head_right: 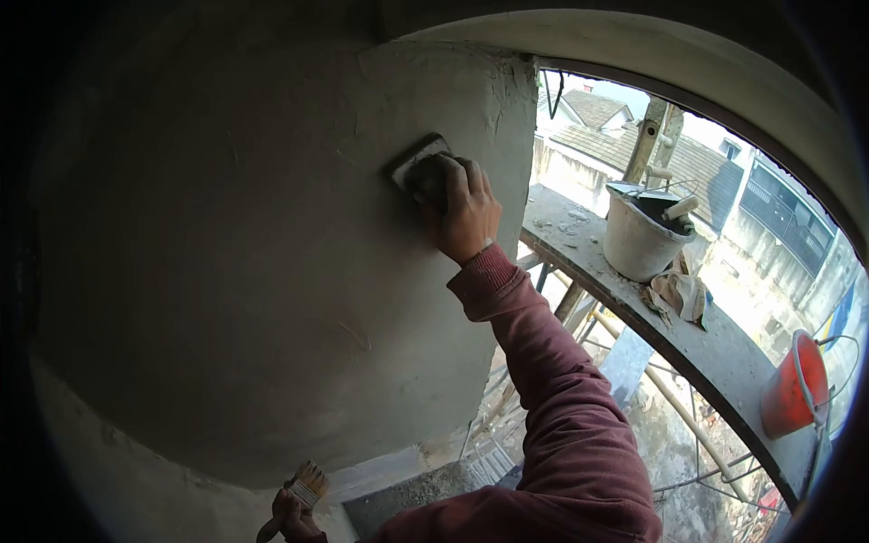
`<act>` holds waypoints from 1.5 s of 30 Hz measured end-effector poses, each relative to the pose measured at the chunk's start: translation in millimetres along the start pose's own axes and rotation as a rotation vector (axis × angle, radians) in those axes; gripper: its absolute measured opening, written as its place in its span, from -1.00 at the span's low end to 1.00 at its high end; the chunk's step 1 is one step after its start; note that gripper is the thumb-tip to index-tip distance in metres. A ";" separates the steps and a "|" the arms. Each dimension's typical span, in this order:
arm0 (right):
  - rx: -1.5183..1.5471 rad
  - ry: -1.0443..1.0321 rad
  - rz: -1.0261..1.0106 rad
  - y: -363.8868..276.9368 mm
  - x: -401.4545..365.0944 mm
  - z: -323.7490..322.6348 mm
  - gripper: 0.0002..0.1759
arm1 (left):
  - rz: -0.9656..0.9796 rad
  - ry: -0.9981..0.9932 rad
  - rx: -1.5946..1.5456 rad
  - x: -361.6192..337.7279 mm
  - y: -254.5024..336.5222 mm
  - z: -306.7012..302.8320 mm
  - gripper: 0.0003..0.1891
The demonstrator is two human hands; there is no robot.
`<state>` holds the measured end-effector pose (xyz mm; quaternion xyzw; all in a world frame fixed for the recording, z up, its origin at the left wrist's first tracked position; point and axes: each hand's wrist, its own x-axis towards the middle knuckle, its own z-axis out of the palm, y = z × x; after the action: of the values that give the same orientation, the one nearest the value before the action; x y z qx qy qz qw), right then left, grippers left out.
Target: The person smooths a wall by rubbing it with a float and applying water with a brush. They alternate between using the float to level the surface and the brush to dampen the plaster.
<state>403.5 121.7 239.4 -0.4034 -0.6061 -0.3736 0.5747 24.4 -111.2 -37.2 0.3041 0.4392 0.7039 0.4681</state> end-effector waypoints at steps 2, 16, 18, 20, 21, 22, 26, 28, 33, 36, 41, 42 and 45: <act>-0.018 0.015 0.061 1.8 20.3 -1.3 -0.50 | -0.001 -0.114 -0.101 -2.6 4.4 1.7 -0.57; 0.001 0.223 0.247 -16.4 49.3 22.9 -0.55 | -0.065 0.092 -0.212 8.3 -40.0 -35.0 -0.57; 0.091 0.148 0.115 -30.5 3.6 25.6 -0.49 | -0.052 0.091 -0.188 18.6 -40.2 -19.6 -0.57; 0.133 -0.036 0.073 -41.0 -63.0 17.8 -0.46 | -0.032 -0.058 -0.205 26.2 -30.2 11.4 -0.59; 0.132 -0.180 0.095 -39.9 -101.8 11.6 -0.45 | -0.004 -0.098 -0.226 34.2 -31.0 25.8 -0.64; 0.198 -0.337 0.145 -44.9 -137.1 -1.6 -0.45 | 0.031 -0.137 -0.247 45.6 -29.1 41.4 -0.69; 0.694 -0.605 0.729 -96.3 -224.9 -52.5 -0.46 | 0.245 -0.368 -0.267 78.4 0.5 141.7 -0.74; 1.162 -0.326 1.154 -120.4 -213.6 -53.3 -0.53 | 0.443 -0.514 -0.132 77.1 6.0 185.4 -0.77; 0.972 -0.086 0.852 -49.8 -88.8 -31.1 -0.51 | 0.499 -0.681 -0.204 62.4 16.6 227.8 -0.76; 0.216 0.049 0.315 -22.2 -44.2 3.7 -0.48 | 0.365 -0.644 -0.171 52.8 10.6 222.2 -0.75; 0.119 -0.232 0.093 -21.0 -180.7 17.4 -0.46 | 0.369 -0.499 -0.093 58.4 -2.5 179.7 -0.77; 0.120 -0.180 0.158 -4.5 -181.1 8.8 -0.46 | 0.382 -0.484 -0.100 65.4 -5.1 165.6 -0.77; 0.030 0.041 0.205 8.6 -113.1 8.2 -0.50 | 0.288 -0.377 -0.121 63.2 -22.2 132.0 -0.74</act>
<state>409.7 125.9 126.0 -0.4470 -0.5554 -0.3118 0.6281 120.0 -4.8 0.4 0.4609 0.2535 0.7192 0.4540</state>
